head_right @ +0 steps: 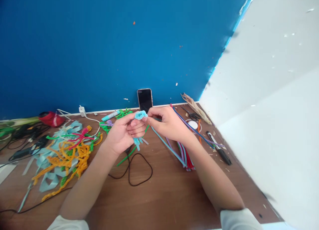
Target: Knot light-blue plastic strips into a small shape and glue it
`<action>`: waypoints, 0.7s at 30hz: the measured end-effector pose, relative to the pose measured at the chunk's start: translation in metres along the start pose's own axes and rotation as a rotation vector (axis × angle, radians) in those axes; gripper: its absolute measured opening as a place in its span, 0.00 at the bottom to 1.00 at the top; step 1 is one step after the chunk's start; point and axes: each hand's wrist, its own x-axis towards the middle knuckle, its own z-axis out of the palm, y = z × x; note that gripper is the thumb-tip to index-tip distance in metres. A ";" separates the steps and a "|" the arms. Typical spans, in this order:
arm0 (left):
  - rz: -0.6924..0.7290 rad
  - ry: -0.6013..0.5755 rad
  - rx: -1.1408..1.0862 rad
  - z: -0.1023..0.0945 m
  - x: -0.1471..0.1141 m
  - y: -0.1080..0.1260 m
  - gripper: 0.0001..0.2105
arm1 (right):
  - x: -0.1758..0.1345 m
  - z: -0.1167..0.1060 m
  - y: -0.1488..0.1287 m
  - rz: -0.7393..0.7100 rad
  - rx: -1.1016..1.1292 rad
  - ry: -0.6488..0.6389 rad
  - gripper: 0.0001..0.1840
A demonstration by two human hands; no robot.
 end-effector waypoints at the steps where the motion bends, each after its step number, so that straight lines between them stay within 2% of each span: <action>1: -0.009 -0.008 0.012 0.000 0.000 0.000 0.20 | 0.001 -0.001 0.002 0.000 0.012 0.001 0.21; 7: 0.015 -0.022 0.177 -0.004 -0.001 -0.001 0.19 | 0.002 -0.011 0.008 0.054 0.043 0.054 0.20; 13: 0.292 0.147 0.798 0.000 -0.005 -0.005 0.22 | 0.002 -0.014 0.006 0.125 0.174 0.084 0.20; 15: 0.357 0.198 0.911 0.000 -0.005 -0.006 0.22 | 0.001 -0.013 0.002 0.141 0.163 0.116 0.19; 21: 0.383 0.296 0.817 -0.005 0.000 -0.012 0.22 | -0.006 -0.009 -0.017 0.131 0.108 0.190 0.14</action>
